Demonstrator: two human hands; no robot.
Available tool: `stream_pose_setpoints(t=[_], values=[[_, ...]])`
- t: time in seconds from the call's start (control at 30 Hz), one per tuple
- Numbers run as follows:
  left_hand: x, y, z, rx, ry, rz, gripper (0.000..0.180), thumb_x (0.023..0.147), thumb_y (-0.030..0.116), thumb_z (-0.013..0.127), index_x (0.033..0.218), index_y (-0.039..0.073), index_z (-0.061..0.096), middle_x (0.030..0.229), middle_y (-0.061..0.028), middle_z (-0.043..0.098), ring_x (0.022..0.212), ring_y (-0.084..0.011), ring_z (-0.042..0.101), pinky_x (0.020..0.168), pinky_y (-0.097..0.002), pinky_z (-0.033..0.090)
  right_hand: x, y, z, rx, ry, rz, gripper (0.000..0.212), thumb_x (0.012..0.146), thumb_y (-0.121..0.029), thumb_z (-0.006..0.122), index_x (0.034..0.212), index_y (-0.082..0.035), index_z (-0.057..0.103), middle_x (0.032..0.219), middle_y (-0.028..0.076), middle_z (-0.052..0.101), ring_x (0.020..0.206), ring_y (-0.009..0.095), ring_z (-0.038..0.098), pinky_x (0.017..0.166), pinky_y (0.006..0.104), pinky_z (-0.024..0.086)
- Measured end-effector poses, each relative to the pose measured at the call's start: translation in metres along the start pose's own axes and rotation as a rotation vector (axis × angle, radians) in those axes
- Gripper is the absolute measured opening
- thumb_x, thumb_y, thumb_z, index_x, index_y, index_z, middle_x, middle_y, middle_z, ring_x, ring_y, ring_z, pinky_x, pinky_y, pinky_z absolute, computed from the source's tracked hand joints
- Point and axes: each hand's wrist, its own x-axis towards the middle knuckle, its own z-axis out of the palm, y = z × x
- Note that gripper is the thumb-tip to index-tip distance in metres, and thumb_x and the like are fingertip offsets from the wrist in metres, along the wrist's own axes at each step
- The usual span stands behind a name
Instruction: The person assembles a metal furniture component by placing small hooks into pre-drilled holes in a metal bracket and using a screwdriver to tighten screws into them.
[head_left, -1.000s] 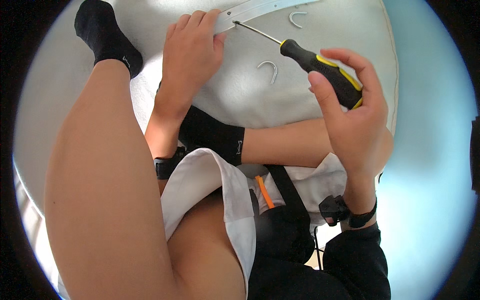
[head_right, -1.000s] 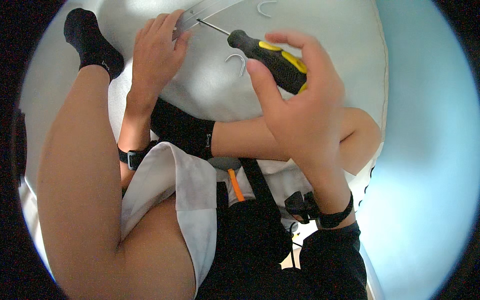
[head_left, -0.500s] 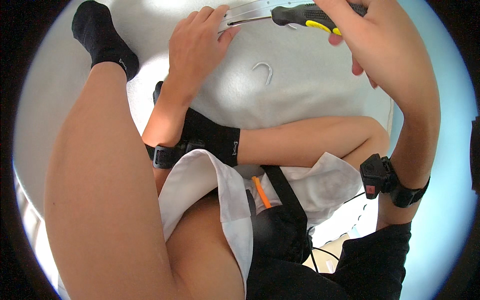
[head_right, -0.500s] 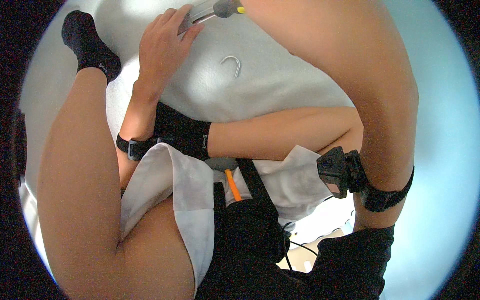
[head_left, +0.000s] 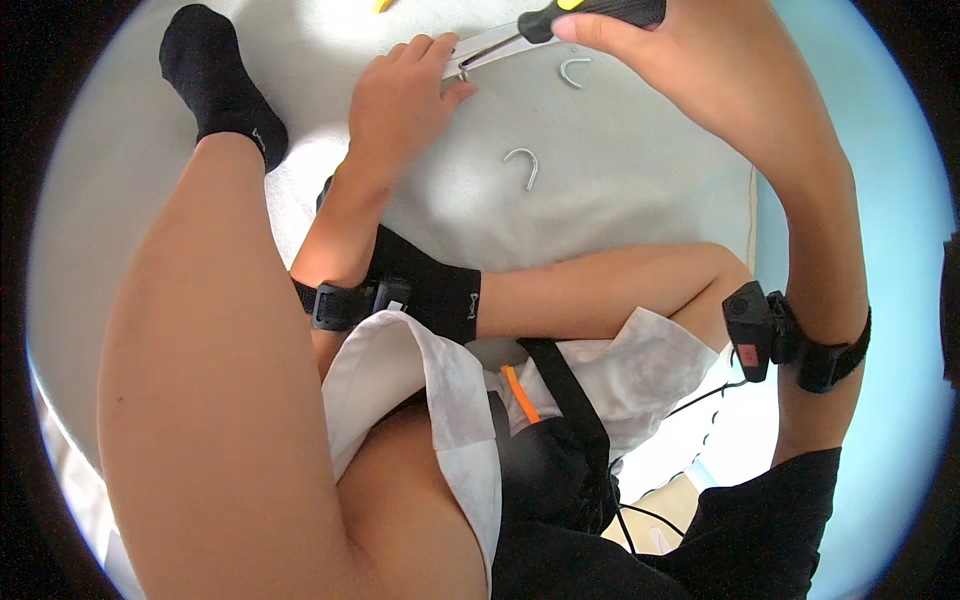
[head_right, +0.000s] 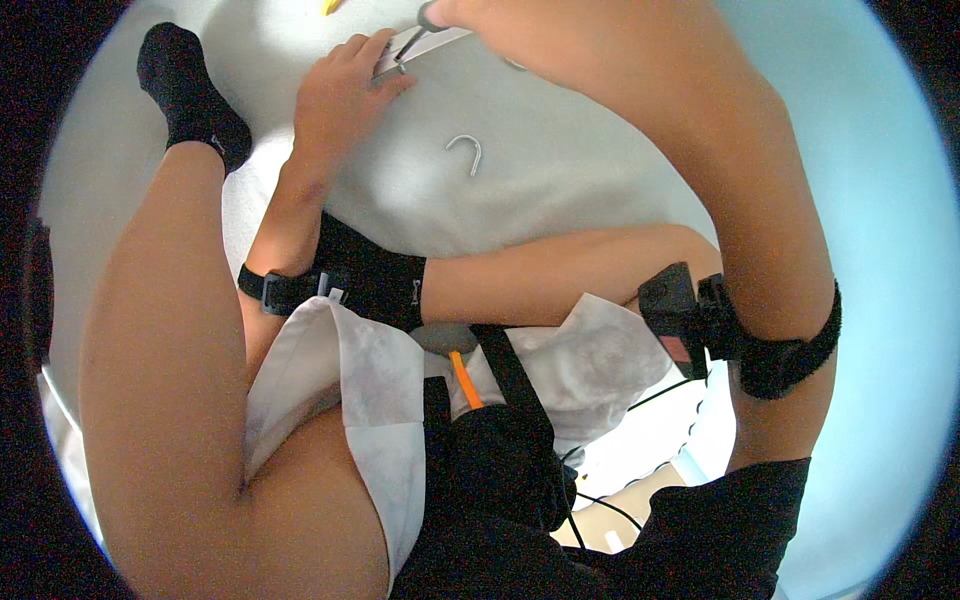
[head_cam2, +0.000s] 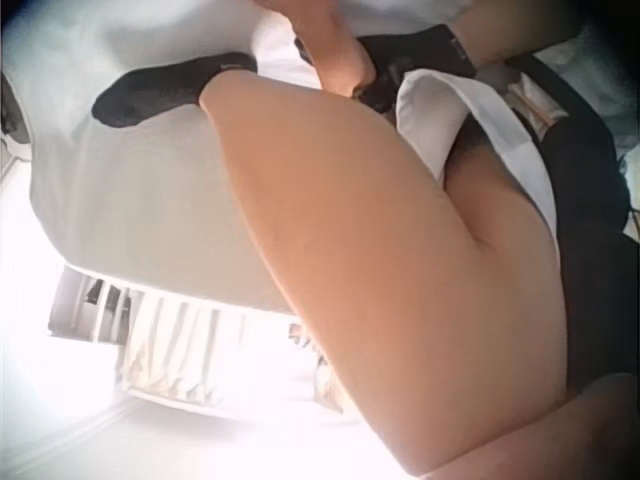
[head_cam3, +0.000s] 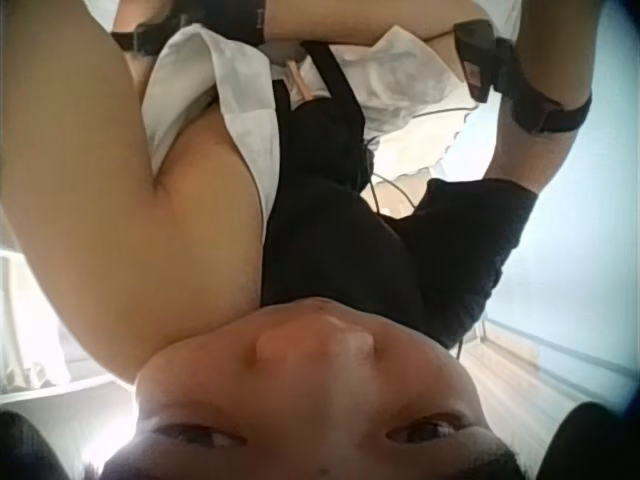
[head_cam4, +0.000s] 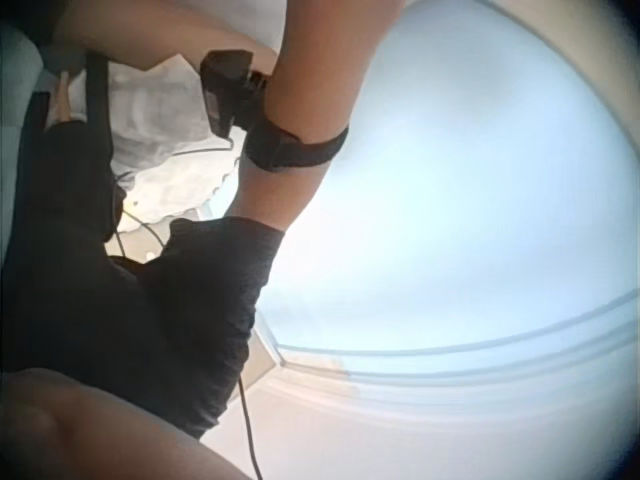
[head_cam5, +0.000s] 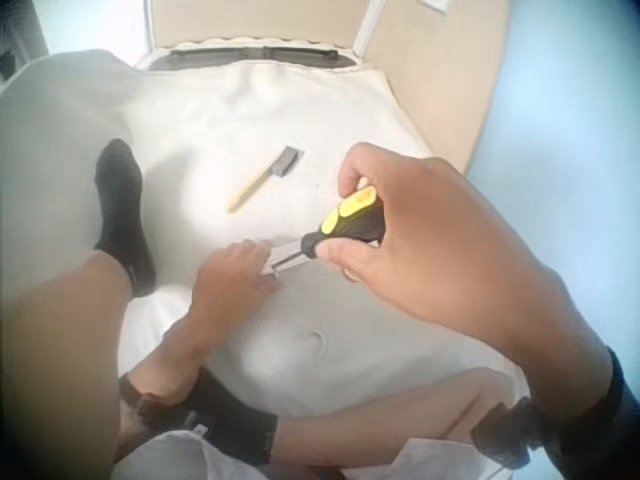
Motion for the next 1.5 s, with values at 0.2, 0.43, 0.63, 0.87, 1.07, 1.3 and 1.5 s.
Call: stream_pose_setpoints(t=[0.2,0.43,0.63,0.87,1.07,1.3,1.5], values=[[0.009,0.017,0.011,-0.089,0.093,0.024,0.05,0.075,0.029,0.08,0.118,0.009,0.065,0.099,-0.0067,0.068,0.091,-0.0242,0.066,0.079,-0.0361,0.052,0.008,-0.005,-0.025,-0.249,-0.217,0.095,0.029,0.084,-0.018,0.074,0.096,0.002,0.057,0.08,0.023,0.064,0.069,0.03,0.062,0.064,0.0371,0.047],[0.001,0.007,0.007,-0.078,0.07,-0.001,0.05,0.072,0.026,0.081,0.116,0.009,0.064,0.095,-0.0055,0.067,0.088,-0.0235,0.066,0.077,-0.0357,0.051,0.013,-0.012,-0.003,-0.119,-0.059,-0.202,0.035,0.081,-0.017,0.077,0.1,0.003,0.055,0.08,0.02,0.063,0.076,0.033,0.064,0.069,0.0384,0.049],[0.003,0.01,0.006,-0.137,0.103,0.01,0.048,0.072,0.024,0.081,0.115,0.008,0.065,0.094,-0.0058,0.067,0.088,-0.023,0.066,0.077,-0.0354,0.051,0.014,0.012,0.014,-0.175,-0.02,0.022,0.047,0.088,-0.051,0.067,0.08,-0.005,0.065,0.068,0.004,0.065,0.06,0.01,0.061,0.054,0.0194,0.046],[-0.001,0.011,0.011,-0.116,0.098,-0.004,0.048,0.073,0.025,0.081,0.115,0.008,0.066,0.096,-0.006,0.068,0.087,-0.0232,0.066,0.077,-0.0344,0.051,0.001,0.023,0.009,-0.01,-0.277,0.468,0.061,0.087,-0.061,0.062,0.064,-0.005,0.059,0.053,0.001,0.051,0.05,0.011,0.051,0.051,0.0275,0.04],[0.0,0.01,0.012,-0.091,0.081,-0.018,0.048,0.074,0.026,0.081,0.116,0.009,0.066,0.096,-0.0051,0.069,0.087,-0.023,0.066,0.076,-0.0346,0.052,0.002,0.042,0.017,-0.085,-0.176,0.05,0.04,0.087,-0.041,0.07,0.085,-0.001,0.064,0.066,0.006,0.057,0.064,0.015,0.059,0.059,0.0317,0.044],[0.002,0.007,0.008,-0.097,0.078,0.007,0.048,0.073,0.027,0.081,0.116,0.009,0.066,0.096,-0.0045,0.068,0.086,-0.0229,0.066,0.075,-0.0345,0.052,0.0,0.021,0.018,-0.145,0.133,-0.402,0.033,0.085,-0.022,0.073,0.102,0.003,0.057,0.08,0.019,0.061,0.08,0.034,0.063,0.071,0.0398,0.048],[0.004,0.01,0.007,-0.119,0.082,0.001,0.047,0.072,0.026,0.082,0.113,0.009,0.066,0.095,-0.0048,0.068,0.085,-0.0229,0.066,0.074,-0.0348,0.052,0.021,-0.013,0.001,-0.268,-0.16,-0.175,0.028,0.087,-0.017,0.069,0.104,0.002,0.057,0.089,0.02,0.061,0.084,0.035,0.062,0.073,0.0404,0.048]])
